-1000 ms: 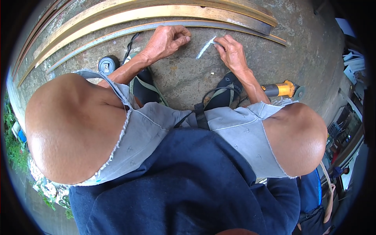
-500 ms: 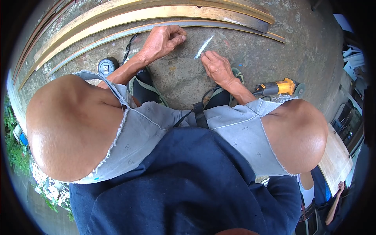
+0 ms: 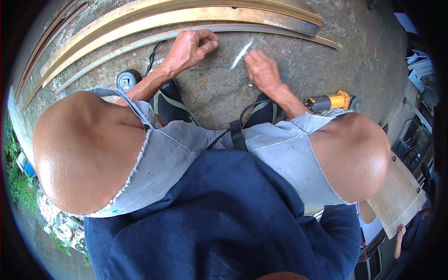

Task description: Cutting a metal L-profile with an angle grinder and checking measurements with a tape measure.

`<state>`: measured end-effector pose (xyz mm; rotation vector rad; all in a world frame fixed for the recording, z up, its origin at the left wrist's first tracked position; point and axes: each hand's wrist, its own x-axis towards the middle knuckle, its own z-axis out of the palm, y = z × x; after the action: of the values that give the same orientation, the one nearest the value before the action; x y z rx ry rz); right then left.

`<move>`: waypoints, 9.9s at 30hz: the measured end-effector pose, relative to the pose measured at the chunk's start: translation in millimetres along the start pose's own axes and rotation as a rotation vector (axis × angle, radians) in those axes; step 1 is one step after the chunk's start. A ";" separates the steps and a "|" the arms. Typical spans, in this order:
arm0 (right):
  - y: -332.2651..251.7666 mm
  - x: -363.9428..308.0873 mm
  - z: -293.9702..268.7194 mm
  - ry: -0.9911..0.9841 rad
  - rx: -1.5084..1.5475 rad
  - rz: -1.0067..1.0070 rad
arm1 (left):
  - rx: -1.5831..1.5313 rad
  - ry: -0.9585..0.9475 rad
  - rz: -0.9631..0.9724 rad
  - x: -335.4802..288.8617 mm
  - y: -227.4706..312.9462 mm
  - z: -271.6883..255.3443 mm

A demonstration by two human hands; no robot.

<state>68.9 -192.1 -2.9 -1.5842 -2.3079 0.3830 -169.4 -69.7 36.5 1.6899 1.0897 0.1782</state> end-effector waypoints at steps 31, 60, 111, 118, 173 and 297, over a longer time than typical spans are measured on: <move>-9.2 17.1 -32.3 -0.277 0.926 0.671 | -0.133 -0.084 0.007 3.9 3.2 4.8; 4.0 44.3 -63.3 -0.185 1.107 0.471 | -0.440 -0.141 0.059 -0.8 26.0 -11.1; 47.2 24.2 -78.3 -0.041 0.078 0.003 | 0.851 0.278 0.356 -20.3 -46.9 -43.0; 30.7 44.6 -43.6 -0.108 0.016 0.061 | 0.775 0.315 0.297 -17.2 -54.4 -39.1; -77.2 253.9 -98.4 -1.088 1.769 0.593 | 0.262 0.376 0.555 -71.6 46.5 -158.6; 259.8 -139.7 -219.7 -0.633 0.091 0.617 | 0.713 0.063 0.221 -43.8 -56.6 -55.8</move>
<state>425.5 -222.5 81.9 -2.3606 -2.0632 1.2716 -259.6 -62.3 30.1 2.4576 1.0781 -0.0288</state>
